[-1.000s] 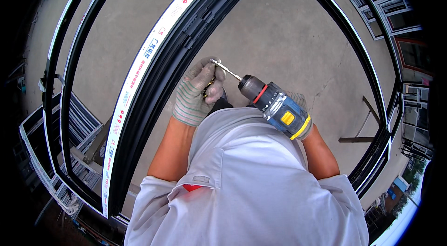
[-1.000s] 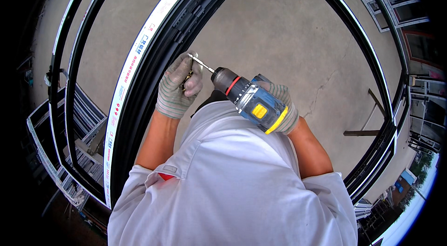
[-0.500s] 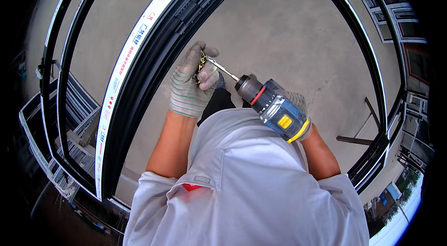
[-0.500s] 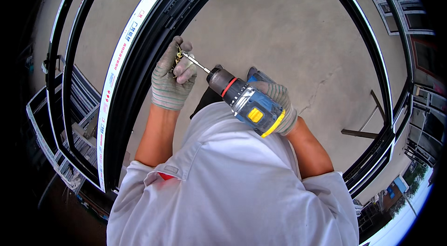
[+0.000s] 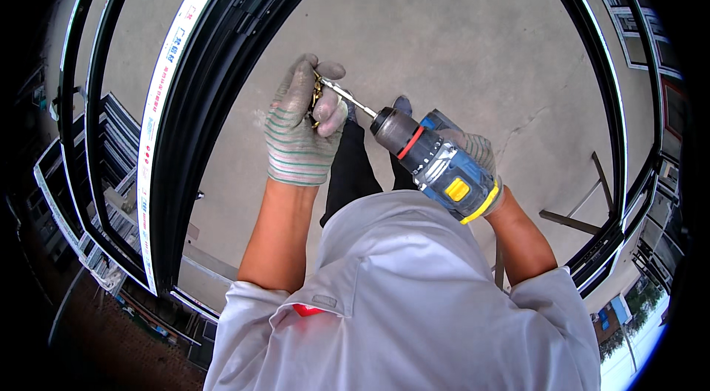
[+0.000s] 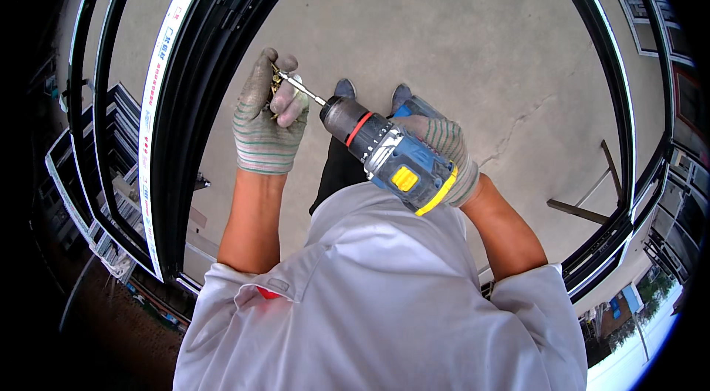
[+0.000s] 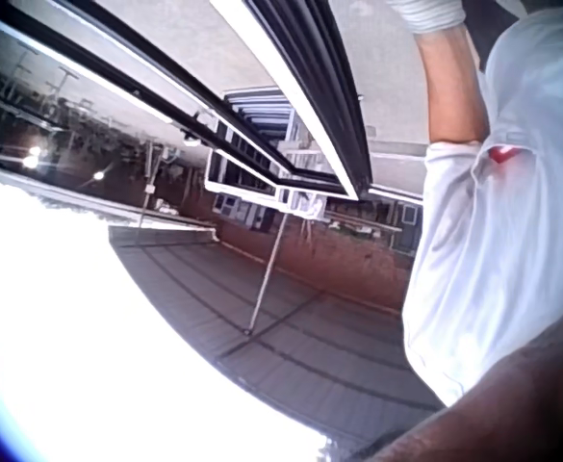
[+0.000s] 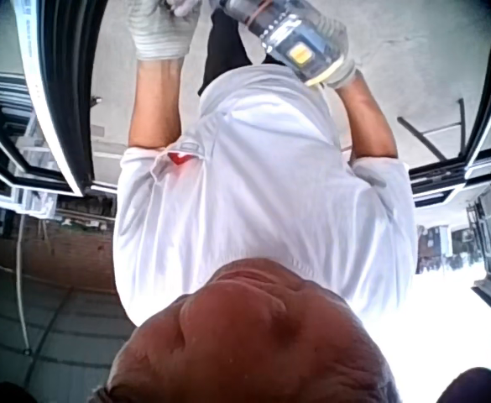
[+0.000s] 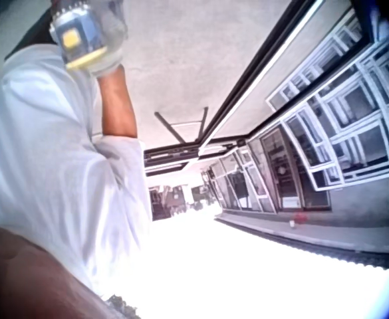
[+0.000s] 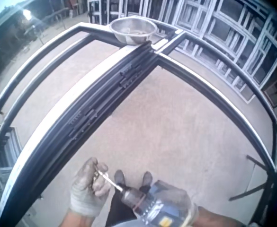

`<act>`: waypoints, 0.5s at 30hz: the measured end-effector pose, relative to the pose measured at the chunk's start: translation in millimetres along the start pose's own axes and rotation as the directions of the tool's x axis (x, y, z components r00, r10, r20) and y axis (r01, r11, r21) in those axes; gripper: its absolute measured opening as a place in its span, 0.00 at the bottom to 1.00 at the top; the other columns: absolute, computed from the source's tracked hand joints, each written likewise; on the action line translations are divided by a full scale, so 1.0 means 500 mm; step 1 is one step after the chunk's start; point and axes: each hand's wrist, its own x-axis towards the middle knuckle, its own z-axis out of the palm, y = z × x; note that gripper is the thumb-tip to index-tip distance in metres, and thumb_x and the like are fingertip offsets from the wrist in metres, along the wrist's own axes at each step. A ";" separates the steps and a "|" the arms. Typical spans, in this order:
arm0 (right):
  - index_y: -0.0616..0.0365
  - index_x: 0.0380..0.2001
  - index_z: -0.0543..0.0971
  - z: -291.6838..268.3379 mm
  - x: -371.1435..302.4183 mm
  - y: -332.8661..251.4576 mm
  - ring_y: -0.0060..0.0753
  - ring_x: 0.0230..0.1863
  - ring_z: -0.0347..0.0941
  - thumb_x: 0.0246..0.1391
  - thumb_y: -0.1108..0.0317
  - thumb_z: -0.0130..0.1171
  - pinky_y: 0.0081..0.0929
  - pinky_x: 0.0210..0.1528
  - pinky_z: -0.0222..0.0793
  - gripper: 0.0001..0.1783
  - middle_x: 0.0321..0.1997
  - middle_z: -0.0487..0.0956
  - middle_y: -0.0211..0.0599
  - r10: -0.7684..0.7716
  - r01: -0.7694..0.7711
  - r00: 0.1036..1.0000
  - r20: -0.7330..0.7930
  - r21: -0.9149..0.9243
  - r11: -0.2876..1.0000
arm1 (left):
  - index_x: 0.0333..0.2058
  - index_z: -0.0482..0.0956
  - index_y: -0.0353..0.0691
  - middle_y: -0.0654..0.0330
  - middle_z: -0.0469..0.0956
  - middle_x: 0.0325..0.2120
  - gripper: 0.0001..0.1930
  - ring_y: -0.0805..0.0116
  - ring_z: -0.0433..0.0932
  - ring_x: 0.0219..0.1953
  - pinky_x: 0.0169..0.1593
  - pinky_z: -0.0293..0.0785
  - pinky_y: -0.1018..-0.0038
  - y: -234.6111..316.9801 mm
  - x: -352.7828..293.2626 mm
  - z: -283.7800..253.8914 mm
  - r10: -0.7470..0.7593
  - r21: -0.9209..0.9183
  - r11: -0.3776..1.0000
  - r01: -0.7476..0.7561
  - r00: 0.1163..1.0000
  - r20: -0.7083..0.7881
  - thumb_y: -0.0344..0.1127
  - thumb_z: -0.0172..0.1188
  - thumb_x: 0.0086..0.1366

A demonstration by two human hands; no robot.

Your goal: The person uses a cordless drill to fasten screws into a large black window frame resting on a metal stand. They repeatedly pick up screws from a nearby bowl and drive them into pre-drilled holes along the frame's edge.

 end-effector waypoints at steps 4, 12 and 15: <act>0.50 0.31 0.80 -0.008 0.003 0.031 0.41 0.31 0.75 0.32 0.65 0.74 0.30 0.34 0.70 0.18 0.27 0.77 0.34 -0.095 0.093 0.995 -0.036 -0.052 0.994 | 0.43 0.77 0.37 0.55 0.77 0.35 0.10 0.81 0.63 0.19 0.17 0.61 0.85 -0.032 0.013 0.000 0.031 0.041 0.999 -0.029 0.999 -0.032 0.35 0.51 0.71; 0.51 0.29 0.81 -0.005 0.017 0.094 0.43 0.29 0.76 0.34 0.59 0.71 0.33 0.34 0.70 0.16 0.24 0.79 0.36 -0.120 0.118 0.993 -0.007 -0.141 0.983 | 0.42 0.76 0.35 0.53 0.77 0.35 0.09 0.80 0.62 0.18 0.16 0.58 0.84 -0.068 0.044 0.012 0.013 0.104 0.995 0.008 0.980 -0.197 0.34 0.52 0.70; 0.51 0.29 0.80 0.006 0.021 0.137 0.43 0.29 0.77 0.35 0.60 0.69 0.34 0.33 0.70 0.14 0.23 0.79 0.37 -0.065 0.073 0.996 0.065 -0.131 0.989 | 0.42 0.77 0.36 0.53 0.77 0.35 0.09 0.80 0.62 0.18 0.16 0.57 0.84 -0.077 0.054 0.000 -0.004 0.103 0.994 0.025 0.979 -0.202 0.34 0.53 0.70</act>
